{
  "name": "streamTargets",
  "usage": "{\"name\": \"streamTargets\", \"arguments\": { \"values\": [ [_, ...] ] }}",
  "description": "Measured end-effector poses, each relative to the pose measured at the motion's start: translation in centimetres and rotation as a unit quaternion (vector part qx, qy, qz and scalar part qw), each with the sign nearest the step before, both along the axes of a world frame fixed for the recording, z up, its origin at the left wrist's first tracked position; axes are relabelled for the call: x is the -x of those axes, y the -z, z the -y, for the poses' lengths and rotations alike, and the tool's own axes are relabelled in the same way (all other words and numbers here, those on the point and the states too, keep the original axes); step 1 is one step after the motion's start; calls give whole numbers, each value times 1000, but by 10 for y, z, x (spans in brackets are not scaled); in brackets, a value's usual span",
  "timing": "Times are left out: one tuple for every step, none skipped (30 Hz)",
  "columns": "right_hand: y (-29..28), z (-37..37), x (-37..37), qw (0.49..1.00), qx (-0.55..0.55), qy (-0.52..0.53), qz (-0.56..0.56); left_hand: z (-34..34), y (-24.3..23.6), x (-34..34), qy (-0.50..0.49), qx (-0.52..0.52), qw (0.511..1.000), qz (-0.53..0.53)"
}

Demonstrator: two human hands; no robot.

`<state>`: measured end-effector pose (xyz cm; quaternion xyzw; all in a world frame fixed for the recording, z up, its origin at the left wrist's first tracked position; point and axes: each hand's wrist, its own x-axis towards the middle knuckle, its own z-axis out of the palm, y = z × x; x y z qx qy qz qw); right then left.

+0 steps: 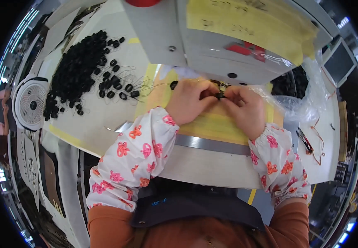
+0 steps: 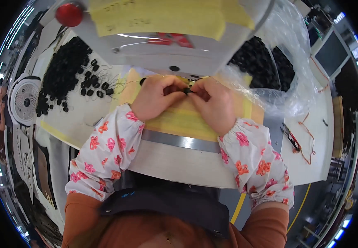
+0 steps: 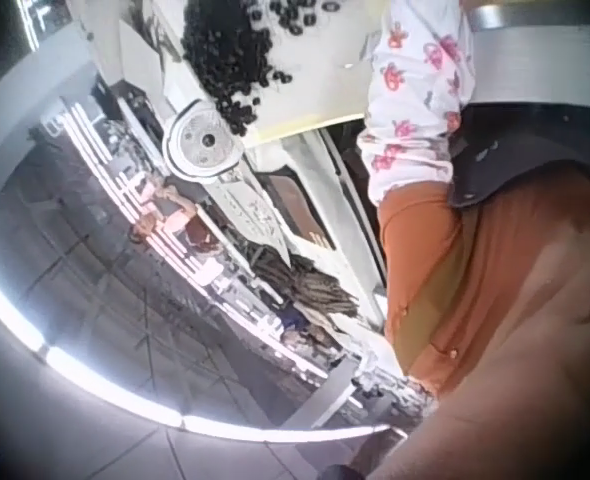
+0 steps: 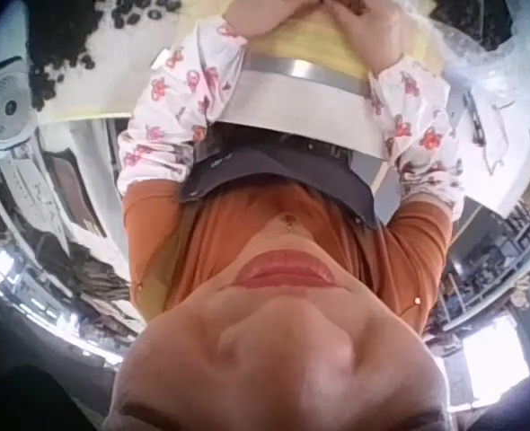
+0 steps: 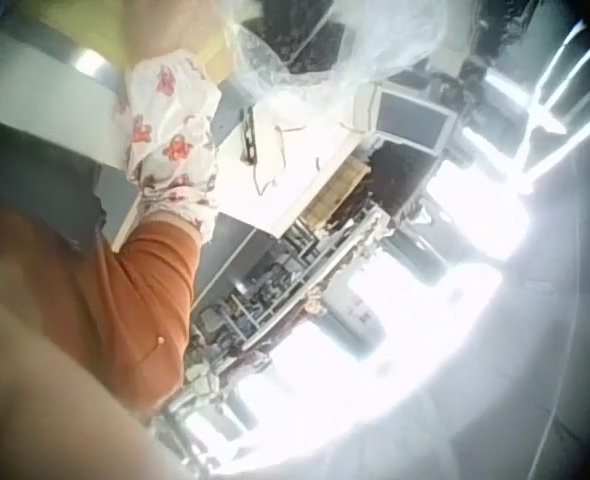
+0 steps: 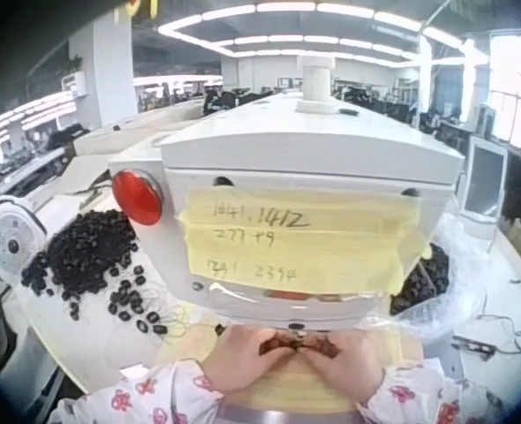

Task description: Using an industrial sewing machine to join or secure small black plastic components or hardware.

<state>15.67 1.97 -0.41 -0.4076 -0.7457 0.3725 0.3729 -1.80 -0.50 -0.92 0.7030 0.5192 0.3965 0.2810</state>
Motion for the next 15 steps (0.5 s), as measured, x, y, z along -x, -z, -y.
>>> {"name": "streamTargets", "arguments": {
  "values": [
    [0,0,0,1000,3,19,5,1,-4,-1,-20,3,999,-28],
    [-1,1,-1,999,-26,23,13,0,-3,-5,-3,6,1000,-23],
    [0,1,-1,998,-55,20,18,1,-2,-8,-29,20,999,-18],
    [0,0,-2,998,-52,31,20,1,-1,-10,-57,34,998,-13],
    [1,-1,-3,997,-73,30,10,1,-3,-12,-47,37,998,-12],
    [3,-3,-4,995,-92,24,0,1,-4,-13,-55,47,997,-30],
    [4,-3,-5,996,-89,28,1,1,-4,-14,-64,57,995,-48],
    [3,-4,-7,995,-89,35,12,0,-4,-15,-60,60,995,-47],
    [2,-5,-8,995,-88,40,23,-1,-4,-16,-72,64,994,-57],
    [2,-6,-8,995,-86,42,25,-2,-4,-16,-83,68,992,-67],
    [2,-8,-9,994,-97,40,21,-2,-5,-16,-81,70,992,-65],
    [2,-9,-7,993,-108,38,15,-2,-5,-15,-90,88,991,-49],
    [2,-9,-7,993,-107,38,17,-3,-4,-14,-99,105,989,-34],
    [2,-9,-6,992,-114,43,22,-4,-2,-13,-98,107,989,-32],
    [2,-9,-5,991,-123,47,27,-5,0,-12,-96,112,989,-7]
  ]
}}
